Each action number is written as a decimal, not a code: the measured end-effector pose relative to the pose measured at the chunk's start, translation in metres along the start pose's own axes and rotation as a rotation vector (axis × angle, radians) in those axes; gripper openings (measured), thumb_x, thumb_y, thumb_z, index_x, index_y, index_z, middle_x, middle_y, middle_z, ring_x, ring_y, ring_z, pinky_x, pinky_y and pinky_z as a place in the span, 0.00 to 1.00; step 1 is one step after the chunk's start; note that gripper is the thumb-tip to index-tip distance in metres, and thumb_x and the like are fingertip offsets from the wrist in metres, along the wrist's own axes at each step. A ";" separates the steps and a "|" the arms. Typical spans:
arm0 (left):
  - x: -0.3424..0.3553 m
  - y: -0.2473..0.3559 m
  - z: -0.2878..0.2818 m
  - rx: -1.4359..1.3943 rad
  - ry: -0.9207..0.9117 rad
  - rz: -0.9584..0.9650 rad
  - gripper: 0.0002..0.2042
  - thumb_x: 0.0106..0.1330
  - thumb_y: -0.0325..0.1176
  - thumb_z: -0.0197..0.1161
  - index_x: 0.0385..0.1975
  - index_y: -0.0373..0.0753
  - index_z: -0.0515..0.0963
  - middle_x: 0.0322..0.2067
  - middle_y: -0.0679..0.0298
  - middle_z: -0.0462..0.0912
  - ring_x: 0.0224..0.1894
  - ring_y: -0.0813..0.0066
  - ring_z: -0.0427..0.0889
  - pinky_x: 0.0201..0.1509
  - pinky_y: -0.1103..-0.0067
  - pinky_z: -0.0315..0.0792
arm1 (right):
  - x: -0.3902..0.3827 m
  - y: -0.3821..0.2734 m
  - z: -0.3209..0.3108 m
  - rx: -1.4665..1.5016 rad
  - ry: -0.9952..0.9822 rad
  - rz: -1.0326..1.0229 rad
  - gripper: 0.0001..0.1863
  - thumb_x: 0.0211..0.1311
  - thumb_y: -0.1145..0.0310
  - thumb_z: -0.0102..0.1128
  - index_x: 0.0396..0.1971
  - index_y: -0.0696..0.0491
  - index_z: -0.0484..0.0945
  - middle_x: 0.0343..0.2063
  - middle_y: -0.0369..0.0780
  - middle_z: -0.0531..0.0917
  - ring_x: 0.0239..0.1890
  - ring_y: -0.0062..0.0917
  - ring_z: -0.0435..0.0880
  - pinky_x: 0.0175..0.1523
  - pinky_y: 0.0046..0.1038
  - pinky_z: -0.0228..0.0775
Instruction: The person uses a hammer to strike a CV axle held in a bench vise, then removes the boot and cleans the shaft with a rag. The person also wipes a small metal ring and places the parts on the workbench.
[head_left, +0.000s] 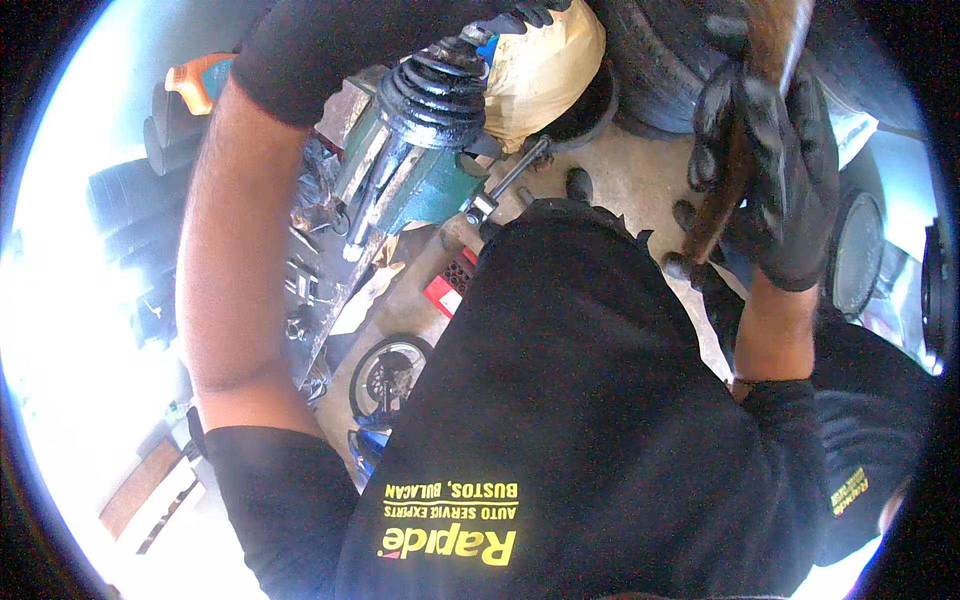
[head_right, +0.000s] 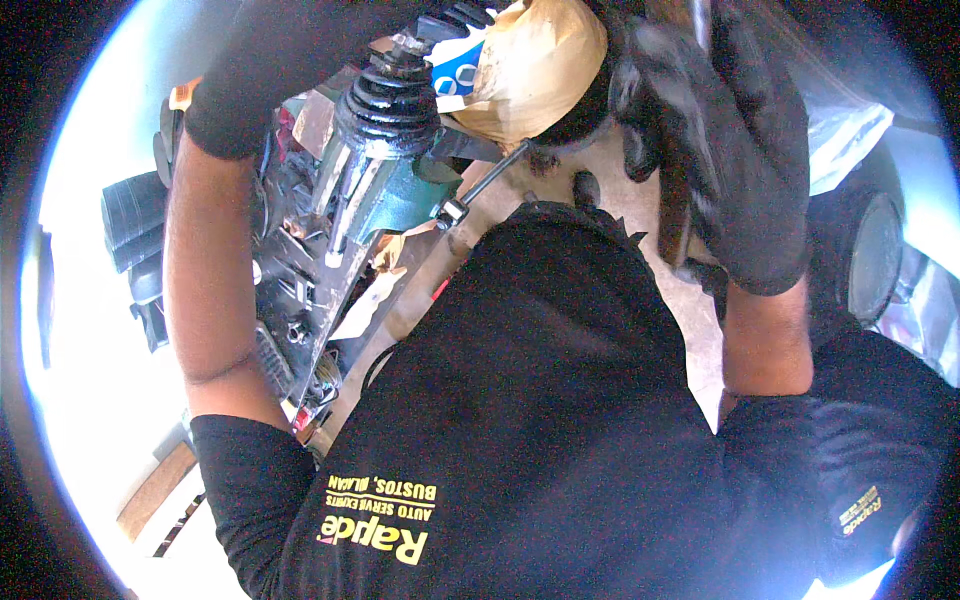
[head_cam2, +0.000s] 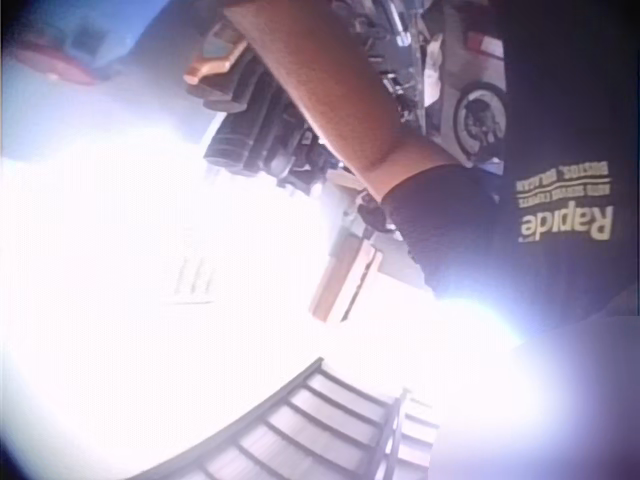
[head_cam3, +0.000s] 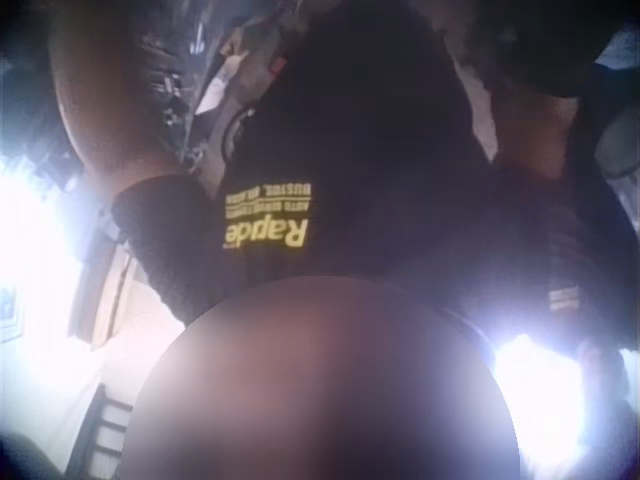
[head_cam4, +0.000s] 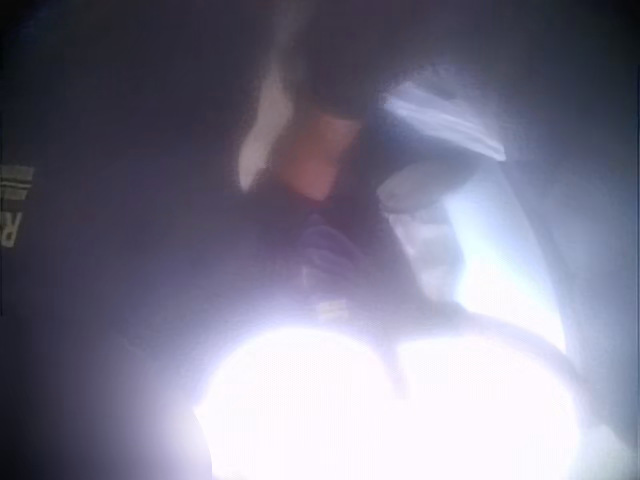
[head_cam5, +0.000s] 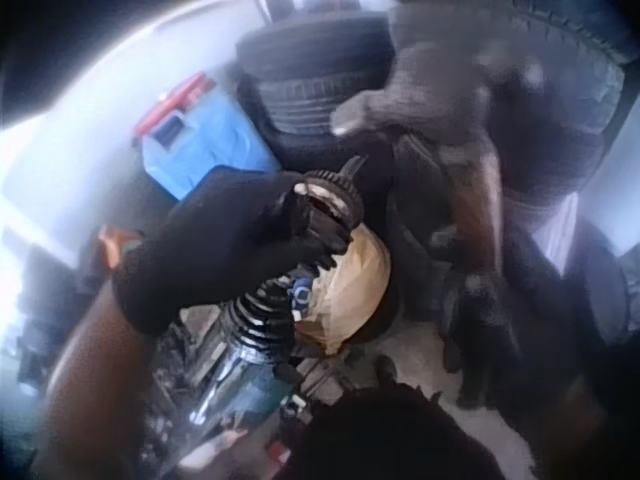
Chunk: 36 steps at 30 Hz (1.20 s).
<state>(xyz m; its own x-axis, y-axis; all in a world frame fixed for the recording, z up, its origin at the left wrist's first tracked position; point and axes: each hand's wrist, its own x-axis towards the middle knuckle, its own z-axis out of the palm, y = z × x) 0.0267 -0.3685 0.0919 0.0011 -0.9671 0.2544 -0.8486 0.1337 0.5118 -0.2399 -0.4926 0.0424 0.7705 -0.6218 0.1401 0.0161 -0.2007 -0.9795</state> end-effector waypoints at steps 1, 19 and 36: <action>-0.001 -0.001 0.000 -0.004 -0.005 0.024 0.16 0.65 0.36 0.72 0.49 0.36 0.83 0.28 0.56 0.86 0.29 0.64 0.86 0.38 0.71 0.78 | 0.001 -0.006 0.000 0.010 -0.015 0.040 0.24 0.76 0.60 0.54 0.65 0.58 0.70 0.26 0.33 0.77 0.20 0.15 0.72 0.23 0.16 0.63; 0.000 -0.001 -0.001 0.011 -0.043 0.059 0.11 0.65 0.33 0.70 0.44 0.37 0.82 0.29 0.54 0.85 0.31 0.61 0.84 0.40 0.68 0.77 | 0.005 -0.017 -0.042 -0.123 -0.154 0.235 0.22 0.79 0.58 0.52 0.63 0.57 0.74 0.41 0.37 0.86 0.29 0.13 0.81 0.26 0.15 0.64; 0.003 -0.003 -0.003 0.097 -0.115 -0.030 0.10 0.64 0.33 0.71 0.39 0.34 0.84 0.32 0.49 0.84 0.34 0.50 0.85 0.42 0.63 0.78 | 0.028 -0.005 -0.063 -0.514 -0.176 -0.222 0.23 0.79 0.59 0.52 0.67 0.55 0.72 0.49 0.42 0.85 0.25 0.14 0.79 0.27 0.16 0.68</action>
<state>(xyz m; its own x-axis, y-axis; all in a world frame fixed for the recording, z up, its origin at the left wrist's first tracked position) 0.0305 -0.3710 0.0938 -0.0286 -0.9894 0.1422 -0.8964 0.0883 0.4343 -0.2585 -0.5564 0.0604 0.8790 -0.3967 0.2646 -0.0883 -0.6806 -0.7273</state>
